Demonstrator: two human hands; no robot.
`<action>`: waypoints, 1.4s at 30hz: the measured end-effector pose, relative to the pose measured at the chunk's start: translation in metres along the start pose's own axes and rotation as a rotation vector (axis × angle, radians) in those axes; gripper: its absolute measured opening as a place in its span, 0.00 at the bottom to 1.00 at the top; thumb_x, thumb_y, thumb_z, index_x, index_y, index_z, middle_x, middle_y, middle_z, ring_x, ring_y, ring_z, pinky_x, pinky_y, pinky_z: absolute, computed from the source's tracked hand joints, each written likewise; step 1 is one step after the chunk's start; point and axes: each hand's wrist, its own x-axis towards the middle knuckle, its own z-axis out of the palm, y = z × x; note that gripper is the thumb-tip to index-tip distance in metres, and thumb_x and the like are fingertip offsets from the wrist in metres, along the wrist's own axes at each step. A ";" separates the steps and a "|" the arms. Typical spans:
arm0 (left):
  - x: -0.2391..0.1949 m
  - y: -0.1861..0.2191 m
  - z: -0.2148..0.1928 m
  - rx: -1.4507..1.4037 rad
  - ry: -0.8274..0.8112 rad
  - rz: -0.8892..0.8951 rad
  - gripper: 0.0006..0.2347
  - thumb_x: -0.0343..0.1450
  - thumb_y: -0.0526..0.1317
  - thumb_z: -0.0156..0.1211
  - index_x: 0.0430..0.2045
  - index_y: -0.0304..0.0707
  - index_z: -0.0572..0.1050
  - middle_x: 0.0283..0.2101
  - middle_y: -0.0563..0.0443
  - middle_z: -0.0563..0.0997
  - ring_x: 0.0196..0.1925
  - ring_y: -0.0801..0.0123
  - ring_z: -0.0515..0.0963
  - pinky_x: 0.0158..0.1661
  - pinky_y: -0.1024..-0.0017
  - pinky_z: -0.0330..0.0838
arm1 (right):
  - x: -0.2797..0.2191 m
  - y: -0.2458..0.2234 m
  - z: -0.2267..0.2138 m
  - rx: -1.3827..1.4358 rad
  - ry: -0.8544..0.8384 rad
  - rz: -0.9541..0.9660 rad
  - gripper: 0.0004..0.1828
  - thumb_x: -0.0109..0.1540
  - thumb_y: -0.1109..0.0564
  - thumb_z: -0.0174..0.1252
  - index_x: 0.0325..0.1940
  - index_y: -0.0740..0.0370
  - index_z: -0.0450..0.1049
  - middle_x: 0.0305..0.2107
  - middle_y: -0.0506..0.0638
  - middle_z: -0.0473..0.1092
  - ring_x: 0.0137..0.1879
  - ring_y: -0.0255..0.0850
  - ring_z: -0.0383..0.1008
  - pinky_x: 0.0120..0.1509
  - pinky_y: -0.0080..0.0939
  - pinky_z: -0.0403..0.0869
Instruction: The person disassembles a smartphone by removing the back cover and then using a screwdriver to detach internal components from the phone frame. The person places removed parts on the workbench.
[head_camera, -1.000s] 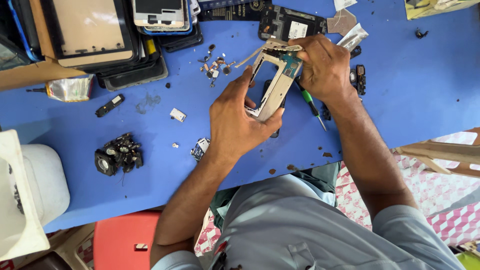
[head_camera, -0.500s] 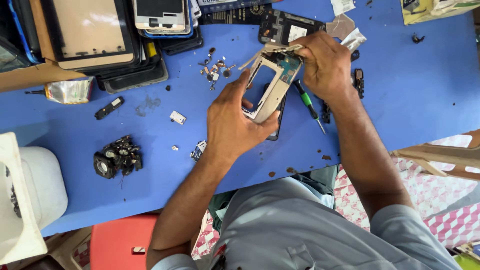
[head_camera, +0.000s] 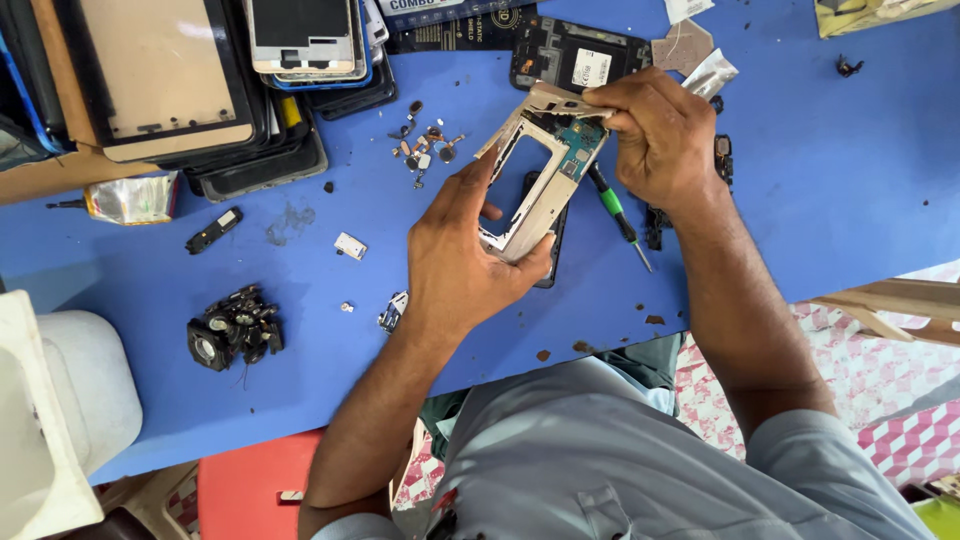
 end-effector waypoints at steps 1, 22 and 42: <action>0.000 0.000 -0.001 -0.006 -0.004 0.000 0.38 0.58 0.42 0.78 0.66 0.38 0.65 0.55 0.42 0.80 0.37 0.65 0.83 0.38 0.69 0.81 | 0.000 -0.001 -0.001 0.004 -0.007 -0.005 0.18 0.79 0.49 0.50 0.53 0.66 0.77 0.40 0.55 0.76 0.43 0.45 0.80 0.43 0.40 0.78; 0.003 -0.010 -0.011 -0.041 -0.188 -0.008 0.39 0.55 0.43 0.79 0.63 0.31 0.68 0.51 0.42 0.81 0.33 0.66 0.82 0.35 0.69 0.81 | 0.006 -0.001 -0.012 0.037 -0.110 -0.106 0.19 0.73 0.49 0.58 0.57 0.69 0.79 0.43 0.60 0.79 0.46 0.51 0.83 0.47 0.46 0.82; -0.010 -0.025 0.010 -0.890 0.073 -0.025 0.59 0.60 0.44 0.86 0.76 0.42 0.37 0.73 0.40 0.62 0.70 0.59 0.69 0.72 0.61 0.65 | -0.004 -0.027 0.019 0.091 0.204 0.307 0.13 0.76 0.55 0.55 0.42 0.66 0.76 0.34 0.53 0.79 0.36 0.42 0.84 0.37 0.38 0.78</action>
